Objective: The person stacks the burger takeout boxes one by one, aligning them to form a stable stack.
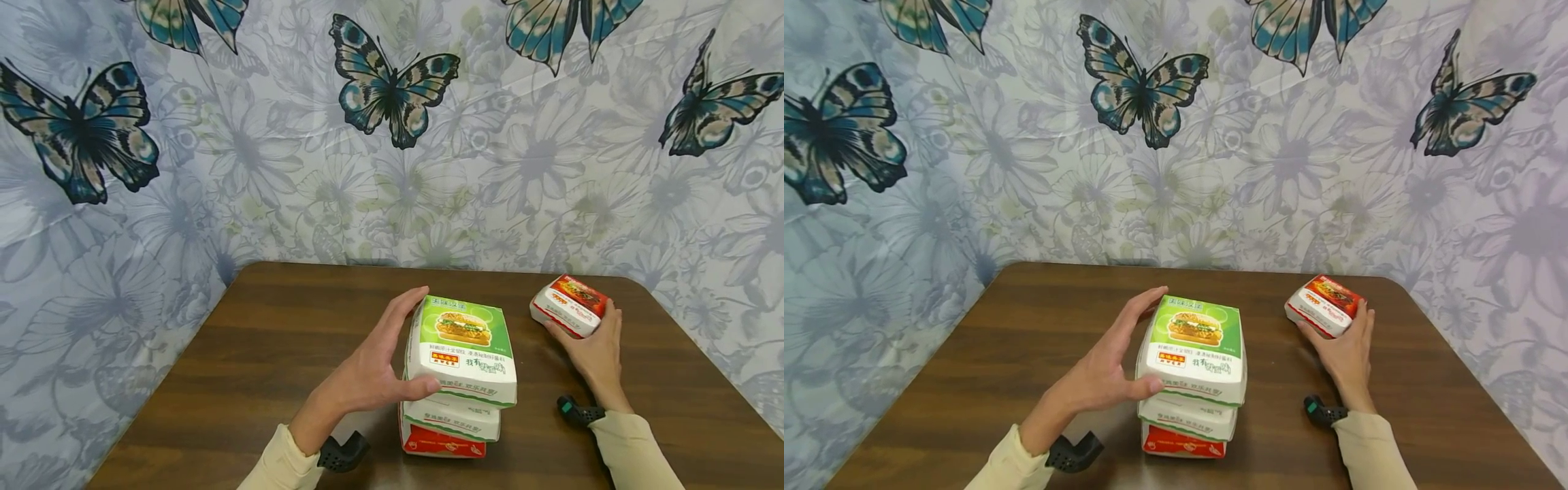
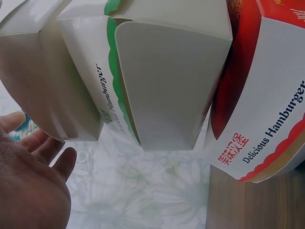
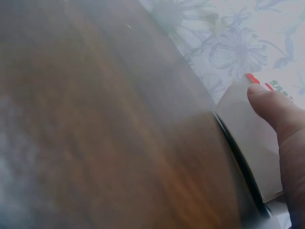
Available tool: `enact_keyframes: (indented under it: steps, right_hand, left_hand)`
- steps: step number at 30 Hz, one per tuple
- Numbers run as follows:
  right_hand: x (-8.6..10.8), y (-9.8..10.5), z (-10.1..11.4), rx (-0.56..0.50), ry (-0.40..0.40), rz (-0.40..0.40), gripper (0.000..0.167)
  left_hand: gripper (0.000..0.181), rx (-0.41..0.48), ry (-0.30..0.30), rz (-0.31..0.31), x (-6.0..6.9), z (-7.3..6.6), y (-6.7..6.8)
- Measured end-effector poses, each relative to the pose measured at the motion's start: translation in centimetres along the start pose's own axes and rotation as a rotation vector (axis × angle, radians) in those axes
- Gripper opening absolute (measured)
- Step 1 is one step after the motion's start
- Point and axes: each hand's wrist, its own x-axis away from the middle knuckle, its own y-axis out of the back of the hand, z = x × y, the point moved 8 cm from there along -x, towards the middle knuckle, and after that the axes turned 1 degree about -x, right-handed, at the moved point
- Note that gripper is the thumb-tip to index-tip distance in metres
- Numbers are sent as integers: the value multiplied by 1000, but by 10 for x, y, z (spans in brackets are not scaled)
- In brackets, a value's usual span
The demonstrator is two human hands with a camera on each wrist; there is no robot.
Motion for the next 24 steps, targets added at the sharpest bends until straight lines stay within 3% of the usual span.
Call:
enact_keyframes:
  steps: [15, 24]
  right_hand:
    - [0, 4, 6, 9, 67, -25, 110]
    - [4, 6, 4, -27, 28, -22, 108]
  left_hand:
    - [100, -11, 17, -6, 0, 6, 0]
    - [99, -4, 9, -7, 0, 5, 0]
